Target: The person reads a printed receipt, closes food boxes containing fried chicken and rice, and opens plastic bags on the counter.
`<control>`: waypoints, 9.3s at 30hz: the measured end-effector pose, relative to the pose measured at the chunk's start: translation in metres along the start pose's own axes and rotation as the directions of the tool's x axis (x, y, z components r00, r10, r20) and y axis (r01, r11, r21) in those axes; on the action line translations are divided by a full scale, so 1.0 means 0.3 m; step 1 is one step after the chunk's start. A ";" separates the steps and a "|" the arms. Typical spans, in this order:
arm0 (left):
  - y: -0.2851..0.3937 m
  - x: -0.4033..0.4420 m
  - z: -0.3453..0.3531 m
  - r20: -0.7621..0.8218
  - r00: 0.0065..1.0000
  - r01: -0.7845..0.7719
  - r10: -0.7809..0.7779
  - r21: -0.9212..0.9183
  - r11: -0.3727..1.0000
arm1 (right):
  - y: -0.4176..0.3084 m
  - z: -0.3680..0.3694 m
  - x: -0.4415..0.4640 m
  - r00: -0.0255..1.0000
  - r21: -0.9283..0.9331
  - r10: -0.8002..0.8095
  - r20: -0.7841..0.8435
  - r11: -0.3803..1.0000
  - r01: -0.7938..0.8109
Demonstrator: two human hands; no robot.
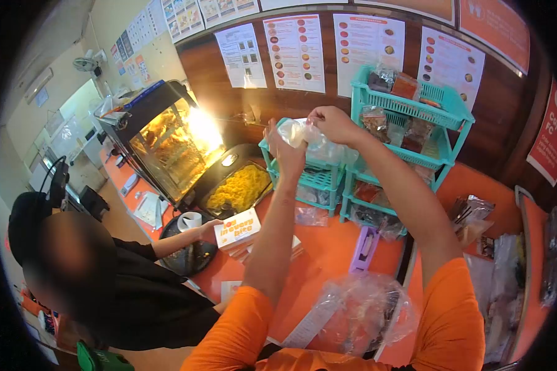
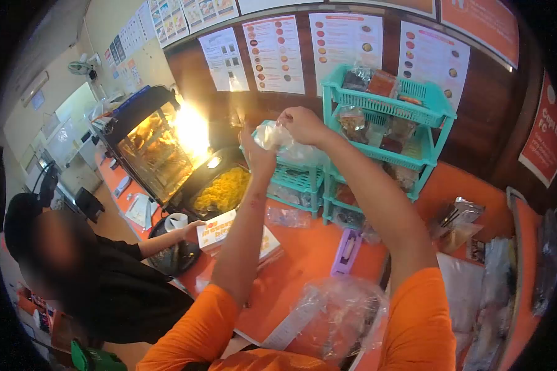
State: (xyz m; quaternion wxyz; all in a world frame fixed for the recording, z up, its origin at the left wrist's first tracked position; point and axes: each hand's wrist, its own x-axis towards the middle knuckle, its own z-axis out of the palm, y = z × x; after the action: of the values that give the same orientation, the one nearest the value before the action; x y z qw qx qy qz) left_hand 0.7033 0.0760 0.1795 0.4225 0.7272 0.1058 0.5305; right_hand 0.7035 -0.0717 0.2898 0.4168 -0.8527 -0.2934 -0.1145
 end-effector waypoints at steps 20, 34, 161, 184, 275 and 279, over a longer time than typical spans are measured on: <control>0.399 -0.591 -0.663 0.957 0.269 0.939 -0.108 -0.236 0.249 | -0.336 0.113 -1.193 0.835 0.000 0.193 -0.515 0.974 -0.225; 0.559 -0.816 -0.910 0.903 0.379 0.489 0.201 -0.380 0.786 | -0.427 0.158 -1.494 0.521 0.801 0.714 -0.468 0.591 -0.091; 0.374 -0.909 -1.059 0.993 -0.084 0.898 0.083 0.040 0.437 | 0.169 0.397 -1.682 0.689 -0.453 0.722 -0.063 0.594 -0.664; 0.319 -0.960 -0.883 1.000 0.017 0.872 0.001 -0.015 0.490 | -0.155 0.315 -1.890 0.436 0.991 0.895 -0.098 0.128 -0.039; 0.022 -0.766 -1.060 0.965 -0.165 0.413 0.206 -0.122 0.902 | 0.492 0.577 0.396 0.972 -0.453 -0.200 0.126 0.860 0.235; 0.007 -0.708 -1.071 0.982 -0.156 0.399 0.109 -0.038 0.916 | 0.504 0.606 0.428 0.974 -0.467 0.085 0.208 0.884 0.023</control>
State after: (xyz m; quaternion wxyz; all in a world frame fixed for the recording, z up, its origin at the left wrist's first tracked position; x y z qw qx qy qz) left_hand 0.3382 0.1081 0.0618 0.5289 0.7711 -0.2565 -0.2447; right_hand 0.8877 0.0490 0.1351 0.1656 -0.9398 -0.2884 -0.0788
